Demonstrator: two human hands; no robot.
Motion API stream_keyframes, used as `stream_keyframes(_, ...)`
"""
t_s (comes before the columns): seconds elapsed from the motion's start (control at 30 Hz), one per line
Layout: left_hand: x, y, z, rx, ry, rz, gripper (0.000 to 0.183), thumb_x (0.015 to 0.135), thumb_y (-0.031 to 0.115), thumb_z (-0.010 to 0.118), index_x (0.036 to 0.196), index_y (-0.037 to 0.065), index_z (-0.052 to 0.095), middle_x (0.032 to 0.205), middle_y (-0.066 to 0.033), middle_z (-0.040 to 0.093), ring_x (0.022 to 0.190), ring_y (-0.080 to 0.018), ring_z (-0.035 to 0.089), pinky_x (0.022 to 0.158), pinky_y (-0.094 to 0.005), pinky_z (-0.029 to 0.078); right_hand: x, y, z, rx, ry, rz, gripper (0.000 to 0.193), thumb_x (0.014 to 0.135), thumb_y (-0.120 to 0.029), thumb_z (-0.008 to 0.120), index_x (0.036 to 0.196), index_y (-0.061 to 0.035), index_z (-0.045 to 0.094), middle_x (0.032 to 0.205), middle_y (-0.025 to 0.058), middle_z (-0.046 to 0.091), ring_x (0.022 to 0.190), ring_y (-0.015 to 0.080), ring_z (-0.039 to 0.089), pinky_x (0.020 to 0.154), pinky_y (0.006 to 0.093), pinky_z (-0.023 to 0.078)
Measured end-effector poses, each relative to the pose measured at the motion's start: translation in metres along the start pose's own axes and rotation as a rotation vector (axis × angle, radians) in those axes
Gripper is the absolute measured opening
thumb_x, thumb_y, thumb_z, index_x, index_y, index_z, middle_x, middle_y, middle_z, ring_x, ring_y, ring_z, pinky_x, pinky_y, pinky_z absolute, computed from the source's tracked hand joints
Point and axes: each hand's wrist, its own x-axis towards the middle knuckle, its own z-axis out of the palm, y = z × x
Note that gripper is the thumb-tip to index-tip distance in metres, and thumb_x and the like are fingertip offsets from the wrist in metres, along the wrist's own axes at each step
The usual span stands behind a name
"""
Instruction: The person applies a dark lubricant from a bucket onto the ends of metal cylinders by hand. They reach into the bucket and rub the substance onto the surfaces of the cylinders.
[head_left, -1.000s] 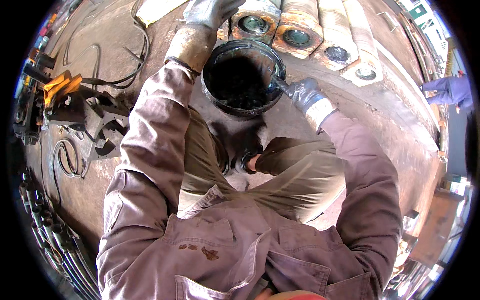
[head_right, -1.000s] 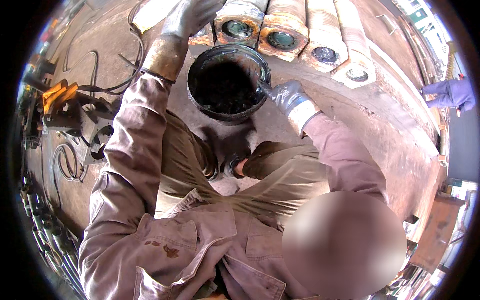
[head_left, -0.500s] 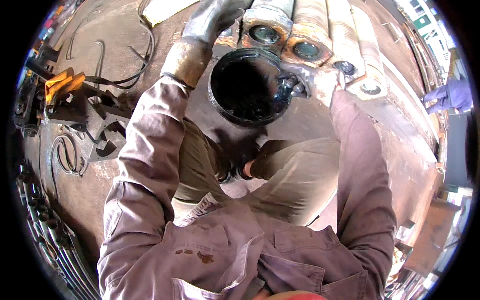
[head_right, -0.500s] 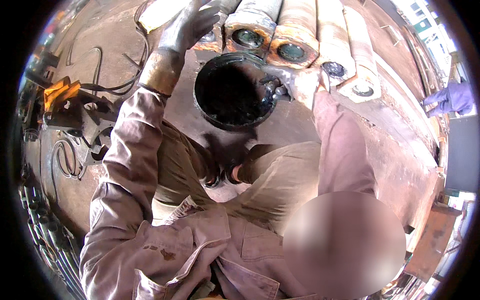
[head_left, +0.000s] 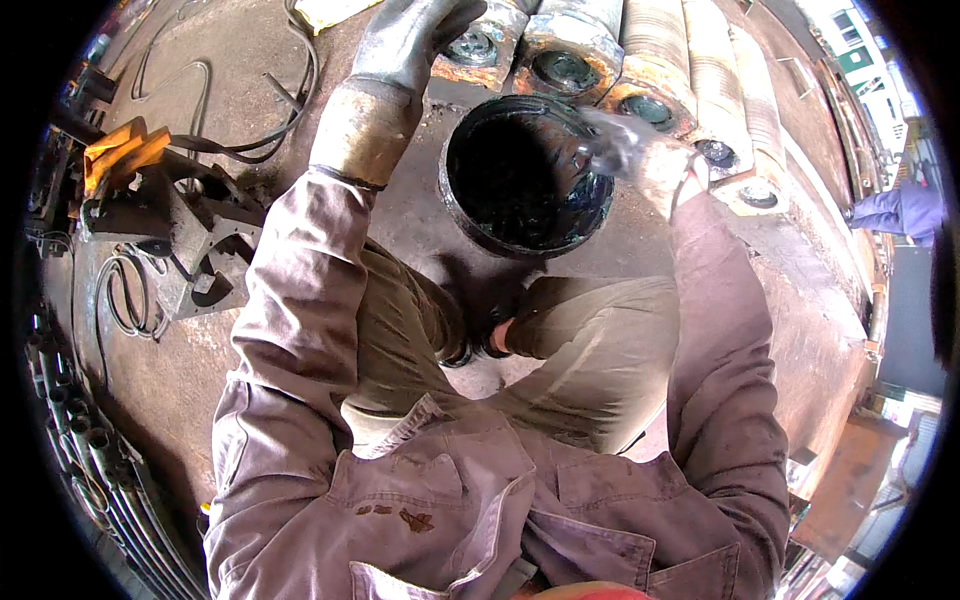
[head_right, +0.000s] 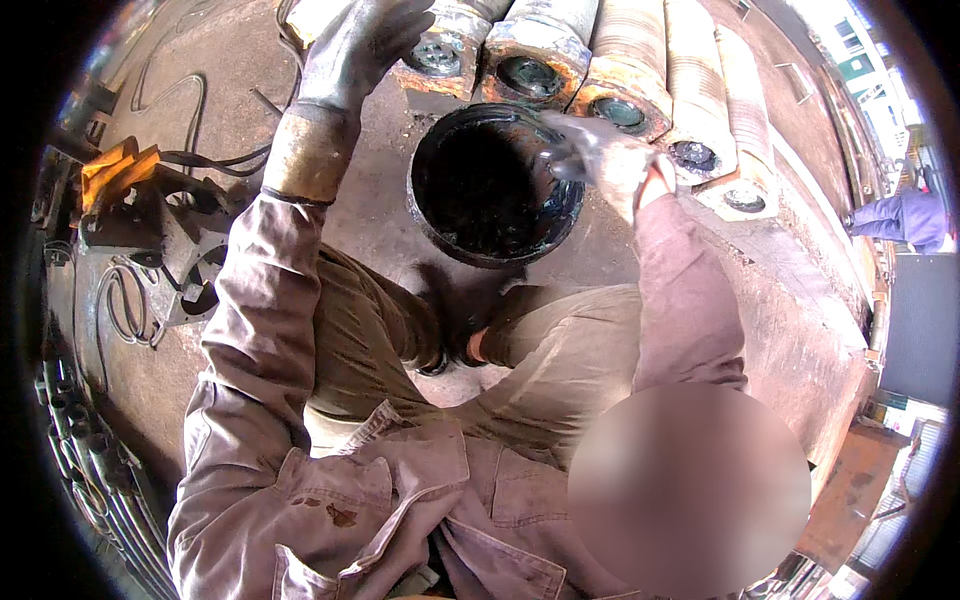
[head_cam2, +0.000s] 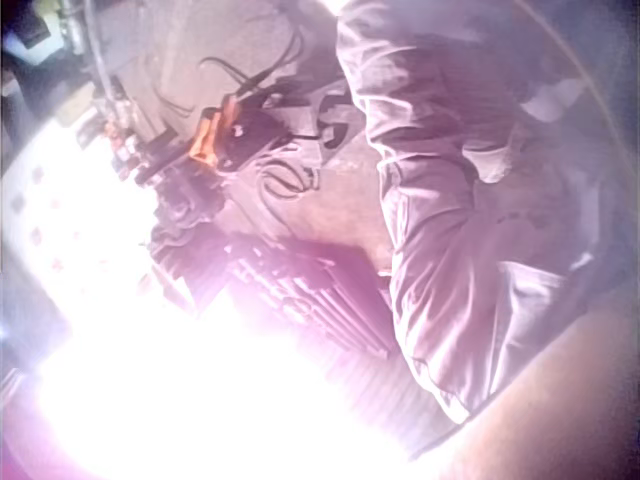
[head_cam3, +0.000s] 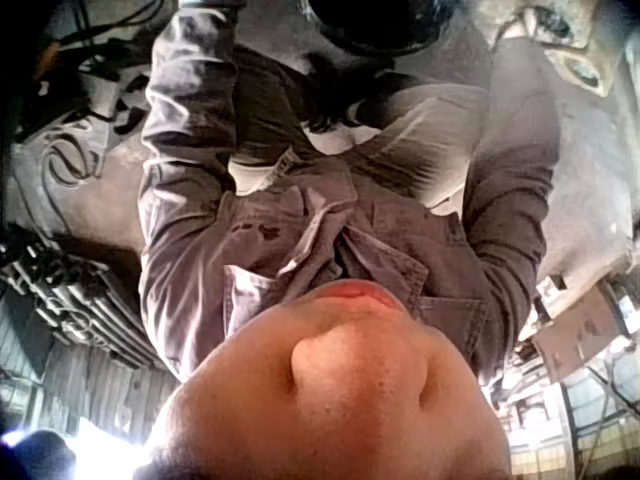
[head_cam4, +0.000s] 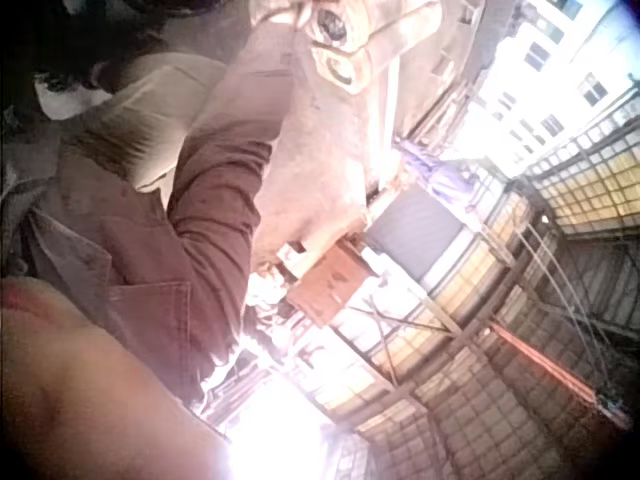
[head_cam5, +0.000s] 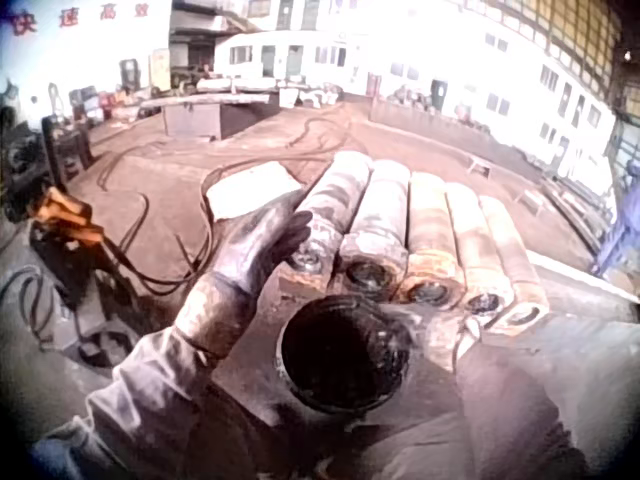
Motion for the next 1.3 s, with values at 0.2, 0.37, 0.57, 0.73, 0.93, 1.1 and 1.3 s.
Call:
stream_keyframes(0.2,0.003,-0.005,-0.018,-0.038,0.058,0.057,0.070,0.103,0.047,0.065,0.154,0.003,0.047,0.141,-0.0180,0.062,0.124,-0.0268,0.063,0.108,-0.0397,0.049,0.054,-0.034,0.053,-0.002,-0.002,0.067,0.037,0.107,-0.018,0.053,0.138,-0.0002,0.064,0.130,0.0098,0.071,0.114,0.0171,0.068,0.101,0.0305,0.053)
stream_keyframes(0.37,0.001,-0.014,-0.043,-0.092,0.079,0.031,0.070,0.103,0.047,0.065,0.155,0.005,0.046,0.141,-0.0181,0.062,0.124,-0.0280,0.063,0.110,-0.0421,0.049,0.107,0.024,0.030,0.124,-0.235,-0.392,0.048,0.108,-0.012,0.039,0.155,-0.0102,0.049,0.154,0.0042,0.055,0.144,0.0136,0.045,0.125,0.0323,0.029)
stream_keyframes(0.57,-0.002,-0.012,-0.079,-0.120,0.079,0.012,0.070,0.103,0.047,0.064,0.155,0.004,0.046,0.142,-0.0186,0.060,0.125,-0.0287,0.062,0.111,-0.0435,0.048,0.067,-0.022,0.082,-0.168,0.000,-0.534,0.045,0.106,0.003,0.035,0.142,-0.0054,0.060,0.137,0.0080,0.067,0.126,0.0191,0.062,0.111,0.0299,0.047)
stream_keyframes(0.73,-0.003,-0.009,-0.045,-0.060,0.031,0.058,0.068,0.103,0.045,0.066,0.152,0.002,0.048,0.135,-0.0171,0.064,0.125,-0.0280,0.063,0.111,-0.0428,0.050,0.040,-0.049,0.072,-0.766,0.061,-0.588,0.055,0.101,0.001,0.044,0.155,-0.0053,0.045,0.157,0.0108,0.051,0.147,0.0185,0.045,0.125,0.0308,0.033)
stream_keyframes(0.93,-0.008,-0.006,-0.042,-0.059,0.021,0.045,0.067,0.102,0.045,0.067,0.151,0.002,0.051,0.134,-0.0169,0.065,0.124,-0.0274,0.063,0.111,-0.0429,0.050,0.025,-0.047,0.078,-0.640,0.134,-0.492,0.048,0.102,0.000,0.041,0.146,-0.0090,0.055,0.143,0.0171,0.061,0.135,0.0260,0.057,0.113,0.0339,0.046)
stream_keyframes(1.1,-0.016,0.002,-0.049,-0.031,0.064,0.023,0.069,0.101,0.046,0.068,0.151,0.001,0.051,0.136,-0.0180,0.064,0.125,-0.0281,0.063,0.112,-0.0428,0.050,0.039,-0.042,0.092,-0.002,0.189,-0.362,0.037,0.094,-0.018,0.071,0.126,0.0015,0.067,0.122,0.0145,0.073,0.110,0.0226,0.069,0.097,0.0342,0.054)
stream_keyframes(1.3,-0.008,-0.006,-0.025,-0.026,0.025,0.004,0.068,0.102,0.046,0.067,0.151,0.001,0.050,0.137,-0.0187,0.063,0.126,-0.0282,0.062,0.112,-0.0429,0.049,0.143,0.039,0.034,0.000,0.244,-0.556,0.061,0.089,-0.023,0.081,0.141,0.0008,0.058,0.132,0.0180,0.066,0.119,0.0286,0.066,0.100,0.0352,0.052)
